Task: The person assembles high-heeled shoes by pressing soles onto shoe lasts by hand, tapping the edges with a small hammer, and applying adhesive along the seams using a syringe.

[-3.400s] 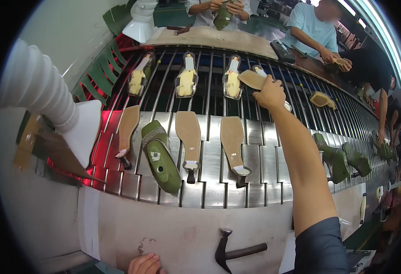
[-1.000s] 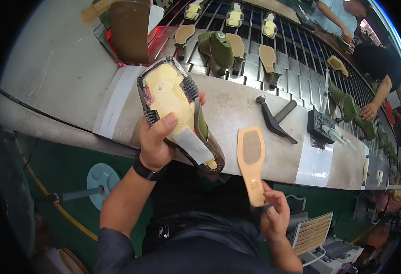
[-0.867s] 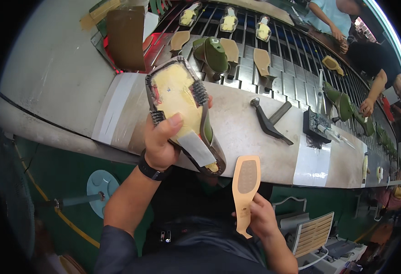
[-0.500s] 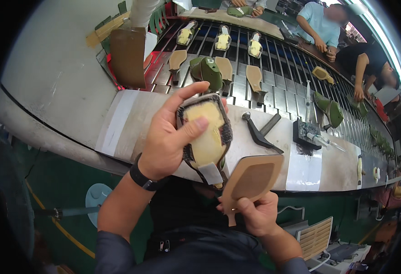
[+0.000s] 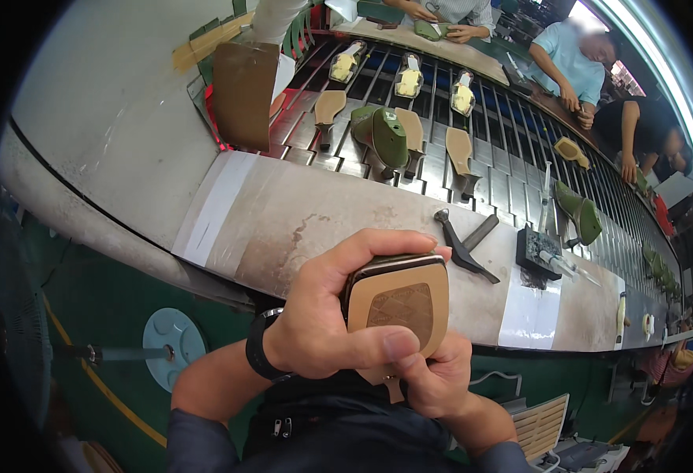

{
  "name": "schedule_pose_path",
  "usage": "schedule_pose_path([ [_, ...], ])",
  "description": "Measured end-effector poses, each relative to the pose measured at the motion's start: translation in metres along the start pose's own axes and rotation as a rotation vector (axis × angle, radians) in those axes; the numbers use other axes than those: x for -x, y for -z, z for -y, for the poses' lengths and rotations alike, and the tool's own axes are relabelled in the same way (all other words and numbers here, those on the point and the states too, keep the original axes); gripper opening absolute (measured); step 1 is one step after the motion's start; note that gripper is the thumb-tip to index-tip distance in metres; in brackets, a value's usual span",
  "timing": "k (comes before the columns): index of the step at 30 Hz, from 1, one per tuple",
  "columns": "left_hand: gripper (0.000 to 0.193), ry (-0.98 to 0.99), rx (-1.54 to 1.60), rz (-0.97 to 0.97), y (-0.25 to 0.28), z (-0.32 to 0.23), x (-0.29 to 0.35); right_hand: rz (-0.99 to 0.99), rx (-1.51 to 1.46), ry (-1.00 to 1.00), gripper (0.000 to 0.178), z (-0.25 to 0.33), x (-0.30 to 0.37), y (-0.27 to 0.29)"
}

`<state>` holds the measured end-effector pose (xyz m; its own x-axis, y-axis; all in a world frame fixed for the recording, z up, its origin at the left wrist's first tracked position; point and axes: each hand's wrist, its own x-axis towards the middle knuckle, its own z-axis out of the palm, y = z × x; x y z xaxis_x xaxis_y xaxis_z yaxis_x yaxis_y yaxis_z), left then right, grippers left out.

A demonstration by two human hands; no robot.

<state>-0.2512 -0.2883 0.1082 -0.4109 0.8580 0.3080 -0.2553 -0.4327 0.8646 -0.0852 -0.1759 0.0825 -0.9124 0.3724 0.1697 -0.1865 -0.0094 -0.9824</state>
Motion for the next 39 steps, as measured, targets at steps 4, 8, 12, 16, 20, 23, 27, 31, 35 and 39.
schedule_pose_path([
  [4, 0.087, -0.015, -0.055, 0.035, 0.003, 0.001, 0.000, -0.007, 0.041, -0.005, 0.021, -0.003, 0.002, 0.001],
  [8, 0.085, -0.007, -0.064, 0.031, 0.003, 0.000, 0.000, -0.018, 0.005, -0.017, 0.022, -0.005, 0.002, -0.001],
  [12, 0.082, -0.008, -0.072, 0.029, 0.003, -0.003, 0.001, -0.036, 0.004, -0.001, 0.023, -0.004, 0.001, -0.005],
  [16, 0.074, 0.026, -0.042, -0.027, -0.002, -0.008, 0.003, -0.016, 0.036, -0.047, 0.023, 0.000, 0.001, -0.004],
  [20, 0.065, 0.036, -0.040, -0.038, -0.002, -0.011, 0.004, -0.039, 0.035, -0.033, 0.020, -0.003, 0.000, -0.007],
  [23, 0.059, 0.029, -0.027, -0.037, -0.002, -0.012, 0.005, -0.030, 0.040, 0.007, 0.018, -0.002, -0.001, -0.008],
  [27, 0.054, 0.060, -0.007, -0.055, 0.000, -0.013, 0.005, -0.031, 0.069, 0.008, 0.017, 0.000, -0.002, -0.009],
  [31, 0.057, 0.061, 0.010, -0.044, 0.000, -0.012, -0.001, 0.029, 0.027, -0.196, 0.034, 0.012, -0.001, 0.001],
  [35, 0.067, -0.013, 0.015, 0.029, 0.011, -0.001, -0.012, 0.003, -0.143, -0.269, 0.045, 0.017, -0.019, 0.009],
  [39, 0.068, 0.065, 0.107, 0.009, 0.015, 0.000, -0.019, -0.005, -0.234, -0.295, 0.035, 0.022, -0.028, 0.012],
])
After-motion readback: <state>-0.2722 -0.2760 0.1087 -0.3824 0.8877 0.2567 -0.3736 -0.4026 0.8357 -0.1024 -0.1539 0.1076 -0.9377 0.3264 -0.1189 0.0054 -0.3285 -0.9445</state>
